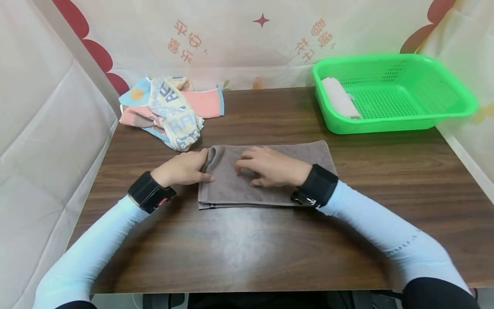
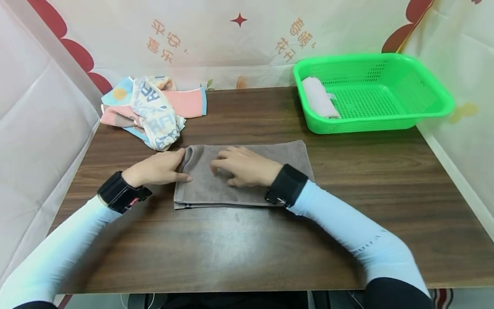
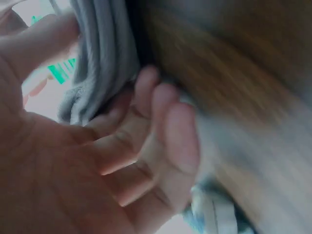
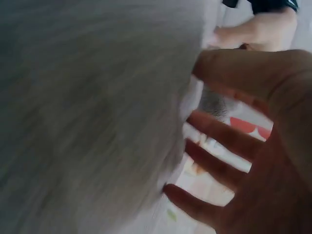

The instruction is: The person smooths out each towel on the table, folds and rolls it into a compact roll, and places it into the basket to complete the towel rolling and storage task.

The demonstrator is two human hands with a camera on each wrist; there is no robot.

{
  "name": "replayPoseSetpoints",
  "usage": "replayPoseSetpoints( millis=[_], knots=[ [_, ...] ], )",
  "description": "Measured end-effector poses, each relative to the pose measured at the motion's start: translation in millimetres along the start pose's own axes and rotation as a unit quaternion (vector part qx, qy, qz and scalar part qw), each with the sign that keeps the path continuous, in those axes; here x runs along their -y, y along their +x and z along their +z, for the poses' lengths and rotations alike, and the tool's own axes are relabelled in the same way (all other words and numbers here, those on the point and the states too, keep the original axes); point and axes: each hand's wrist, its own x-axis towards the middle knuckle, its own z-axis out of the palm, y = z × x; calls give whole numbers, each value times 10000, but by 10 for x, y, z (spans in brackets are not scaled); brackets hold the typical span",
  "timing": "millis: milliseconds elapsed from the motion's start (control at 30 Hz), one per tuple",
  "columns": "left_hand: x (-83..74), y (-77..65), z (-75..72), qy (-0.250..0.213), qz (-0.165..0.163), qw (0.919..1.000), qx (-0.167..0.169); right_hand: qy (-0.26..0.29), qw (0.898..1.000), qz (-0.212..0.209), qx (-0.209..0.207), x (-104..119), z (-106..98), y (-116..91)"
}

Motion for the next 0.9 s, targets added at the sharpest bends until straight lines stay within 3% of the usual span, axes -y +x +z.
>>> replayPoseSetpoints(
  millis=[133, 200, 333, 433, 533, 700, 800, 900],
  knots=[
    [-103, 168, -53, 383, 552, 9975, -198, -238, 9988, -411, 97, -137, -62, -282],
    [-150, 280, -95, 649, 664, 9953, -268, -163, 9982, -565, 141, -180, -73, -391],
    [-252, 516, -189, 1220, 615, 9896, -443, 5, 9959, -758, 497, -205, -32, -544],
    [-348, 697, -287, 1574, 542, 9848, -489, -56, 9946, -663, 802, -196, 18, -588],
    [-427, 918, -388, 1785, 562, 9805, -601, -310, 9944, -229, 987, -193, 46, -567],
    [-559, 1228, -460, 1967, 443, 9714, -1255, -380, 9879, 906, 1196, -203, 30, -421],
    [-715, 1213, -413, 1956, 328, 9669, -1608, -227, 9794, 1436, 1403, -202, 8, -286],
    [-900, 1075, -334, 1813, 402, 9628, -1963, -222, 9671, 2001, 1557, -231, -47, -155]
  ],
)
